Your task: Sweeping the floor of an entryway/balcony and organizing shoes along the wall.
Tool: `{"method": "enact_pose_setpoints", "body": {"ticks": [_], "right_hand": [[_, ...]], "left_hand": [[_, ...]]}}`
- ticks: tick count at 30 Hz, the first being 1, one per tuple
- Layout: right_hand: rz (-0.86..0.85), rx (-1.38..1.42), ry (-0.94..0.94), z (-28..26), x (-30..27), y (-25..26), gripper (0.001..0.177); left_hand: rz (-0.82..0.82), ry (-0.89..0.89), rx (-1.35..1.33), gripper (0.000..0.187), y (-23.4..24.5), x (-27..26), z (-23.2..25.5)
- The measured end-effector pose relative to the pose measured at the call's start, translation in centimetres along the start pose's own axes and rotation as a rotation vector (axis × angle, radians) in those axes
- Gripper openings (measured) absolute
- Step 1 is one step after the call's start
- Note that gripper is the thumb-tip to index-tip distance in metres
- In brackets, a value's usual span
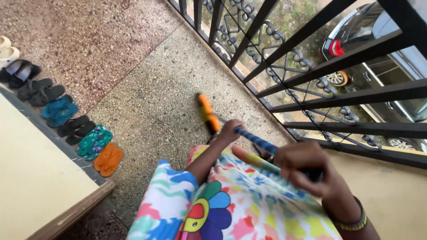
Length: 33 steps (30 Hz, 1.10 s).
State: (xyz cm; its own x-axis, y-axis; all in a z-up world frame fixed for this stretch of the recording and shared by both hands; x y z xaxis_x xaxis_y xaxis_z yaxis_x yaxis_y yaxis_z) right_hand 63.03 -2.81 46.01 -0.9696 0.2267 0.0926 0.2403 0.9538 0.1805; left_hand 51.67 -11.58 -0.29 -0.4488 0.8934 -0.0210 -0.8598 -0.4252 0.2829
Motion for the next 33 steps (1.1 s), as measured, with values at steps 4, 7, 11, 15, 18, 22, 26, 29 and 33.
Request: {"method": "enact_pose_setpoints", "body": {"ticks": [4,7,11,15,18,22,26,29,33], "right_hand": [[-0.294,-0.226,0.11,-1.7,-0.4,-2.7,0.031],[-0.418,-0.188,0.193,-3.5,-1.5,-2.4,0.034],[-0.259,0.087,0.416,-4.5,-3.4,-0.9,0.034],[0.137,0.035,0.634,-3.9,-2.0,-1.0,0.044],[0.519,0.205,0.466,-1.5,-2.3,-1.4,0.051],[-0.178,0.184,0.374,-0.8,1.0,-2.7,0.05],[-0.479,-0.041,0.24,0.7,3.9,-5.3,0.044],[-0.451,-0.095,0.366,-1.2,6.7,-5.3,0.039],[-0.439,0.007,0.463,-3.2,9.8,-3.3,0.039]], "left_hand": [[-0.087,-0.32,-0.091,0.028,-3.8,4.3,2.3],[-0.138,-0.428,-0.069,0.03,-2.7,5.6,6.9],[-0.15,-0.46,-0.064,0.037,-0.6,3.5,12.2],[-0.056,-0.299,-0.047,0.045,1.8,0.4,10.6],[0.091,-0.15,-0.074,0.045,1.5,-2.2,7.1],[0.134,-0.154,-0.057,0.045,1.6,-0.6,4.1],[-0.033,-0.204,-0.079,0.04,2.9,3.7,4.0],[-0.019,-0.26,-0.082,0.04,5.3,5.4,7.1],[0.101,-0.349,-0.047,0.038,11.6,5.5,9.2]]}}
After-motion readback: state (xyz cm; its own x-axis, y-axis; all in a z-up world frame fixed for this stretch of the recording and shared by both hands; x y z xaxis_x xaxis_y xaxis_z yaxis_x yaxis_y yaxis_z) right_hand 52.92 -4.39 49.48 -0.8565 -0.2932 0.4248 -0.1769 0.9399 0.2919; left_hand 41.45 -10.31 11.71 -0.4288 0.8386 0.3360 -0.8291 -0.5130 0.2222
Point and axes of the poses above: each hand's wrist, its own x-axis towards the middle knuckle, its own y-axis out of the back of the hand, z = x × y, the point moved 1 cm from there along x, towards the middle knuckle, and after that the axes turned 7 degrees about -x, right-handed, at the moved point
